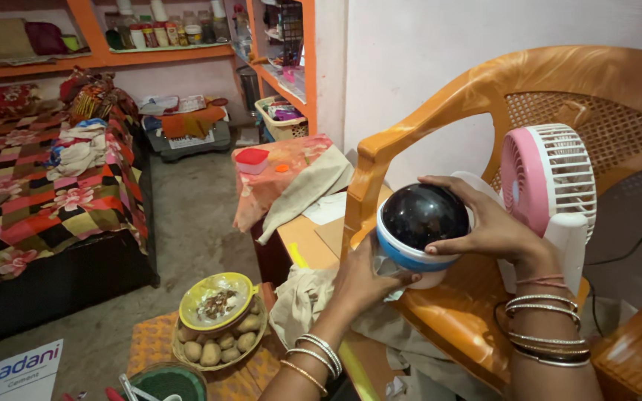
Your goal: The person inserts batteries into a small round light, wipes the interior and exterior with a cloth, and assembles the device by attaching the top and bottom halves. The person then places the assembled light on a chair next to a fan.
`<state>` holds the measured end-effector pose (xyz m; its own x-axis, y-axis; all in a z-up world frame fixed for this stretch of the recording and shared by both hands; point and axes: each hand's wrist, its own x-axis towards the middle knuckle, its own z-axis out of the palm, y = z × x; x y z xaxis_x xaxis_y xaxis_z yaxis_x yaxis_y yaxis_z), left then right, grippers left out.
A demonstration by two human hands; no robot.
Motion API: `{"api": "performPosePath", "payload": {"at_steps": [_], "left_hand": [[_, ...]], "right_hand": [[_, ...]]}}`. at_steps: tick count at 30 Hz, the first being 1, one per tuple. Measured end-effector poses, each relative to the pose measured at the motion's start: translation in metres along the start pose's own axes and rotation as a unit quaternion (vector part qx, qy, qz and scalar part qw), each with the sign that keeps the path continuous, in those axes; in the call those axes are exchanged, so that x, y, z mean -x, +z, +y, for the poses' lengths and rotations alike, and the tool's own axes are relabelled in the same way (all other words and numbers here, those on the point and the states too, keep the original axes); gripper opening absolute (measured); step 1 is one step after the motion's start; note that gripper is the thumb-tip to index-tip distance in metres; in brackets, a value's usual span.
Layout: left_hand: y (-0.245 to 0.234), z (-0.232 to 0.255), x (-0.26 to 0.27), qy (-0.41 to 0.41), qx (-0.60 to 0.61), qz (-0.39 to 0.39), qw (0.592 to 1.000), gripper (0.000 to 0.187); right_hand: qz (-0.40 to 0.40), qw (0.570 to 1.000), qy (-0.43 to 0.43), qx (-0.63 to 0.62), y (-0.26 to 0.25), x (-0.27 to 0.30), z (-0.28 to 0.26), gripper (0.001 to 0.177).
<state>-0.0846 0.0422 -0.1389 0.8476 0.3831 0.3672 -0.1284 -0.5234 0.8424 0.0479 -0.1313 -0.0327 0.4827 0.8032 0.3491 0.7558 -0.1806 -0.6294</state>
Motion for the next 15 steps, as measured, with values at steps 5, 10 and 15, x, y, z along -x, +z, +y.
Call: {"api": "performPosePath", "payload": {"at_steps": [5,10,15], "left_hand": [[0.001,0.007,0.004,-0.027,-0.028,-0.006,0.999,0.095],[0.0,0.011,0.008,-0.014,-0.045,-0.008,0.999,0.093],[-0.006,0.013,0.005,-0.043,-0.065,-0.02,0.997,0.095]], "right_hand": [[-0.011,0.999,-0.021,0.021,-0.004,-0.001,-0.007,0.102],[-0.05,0.994,0.064,0.077,-0.01,-0.011,-0.03,0.105],[-0.122,0.966,0.111,0.197,-0.013,-0.029,-0.064,0.111]]}}
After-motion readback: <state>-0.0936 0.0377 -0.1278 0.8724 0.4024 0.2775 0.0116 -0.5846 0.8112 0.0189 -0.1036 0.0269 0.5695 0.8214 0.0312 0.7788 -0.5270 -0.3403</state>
